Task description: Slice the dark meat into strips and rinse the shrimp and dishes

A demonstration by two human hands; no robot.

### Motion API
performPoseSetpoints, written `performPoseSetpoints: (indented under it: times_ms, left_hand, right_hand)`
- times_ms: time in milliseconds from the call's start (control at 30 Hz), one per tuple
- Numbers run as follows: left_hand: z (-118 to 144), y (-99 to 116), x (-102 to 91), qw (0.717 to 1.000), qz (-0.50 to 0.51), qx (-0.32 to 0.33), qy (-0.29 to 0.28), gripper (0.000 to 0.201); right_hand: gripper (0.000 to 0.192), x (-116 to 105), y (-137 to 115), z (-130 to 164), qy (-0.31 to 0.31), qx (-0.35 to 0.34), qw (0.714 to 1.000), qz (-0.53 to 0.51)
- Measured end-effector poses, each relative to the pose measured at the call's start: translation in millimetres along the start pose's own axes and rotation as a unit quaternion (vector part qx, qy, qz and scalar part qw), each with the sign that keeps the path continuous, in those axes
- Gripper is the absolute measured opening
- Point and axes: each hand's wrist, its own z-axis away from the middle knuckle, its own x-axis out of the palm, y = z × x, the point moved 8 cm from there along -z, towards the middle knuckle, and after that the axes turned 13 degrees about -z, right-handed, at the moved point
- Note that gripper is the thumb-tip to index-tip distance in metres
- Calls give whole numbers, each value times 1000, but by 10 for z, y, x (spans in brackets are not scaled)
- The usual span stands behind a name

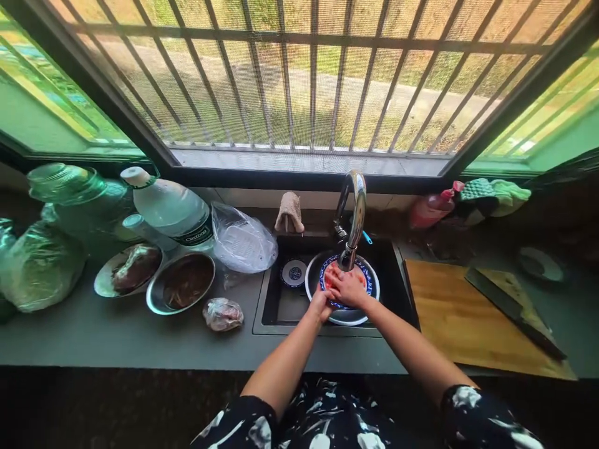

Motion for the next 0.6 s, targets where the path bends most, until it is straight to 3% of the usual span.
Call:
performPoseSetpoints:
  times_ms: [67, 233, 367, 533, 600]
  left_hand:
    - [-8, 17, 7, 1000, 10, 12, 3, 71]
    - [-15, 6, -9, 1000, 12, 13, 21, 68]
    - [-2, 12, -19, 999, 31, 15, 17, 68]
    - [24, -4, 26, 999, 37, 6, 13, 70]
    - [39, 12, 68, 999, 33, 13, 0, 70]
  right_hand:
    - [48, 36, -34, 2, -19, -46, 999, 1]
    - [59, -2, 96, -8, 20, -6, 1000, -6]
    - [57, -26, 20, 55, -12, -68, 997, -18]
    - [48, -157, 122, 17, 56, 37, 998, -20]
    - [52, -127, 66, -5, 42, 31, 998, -34]
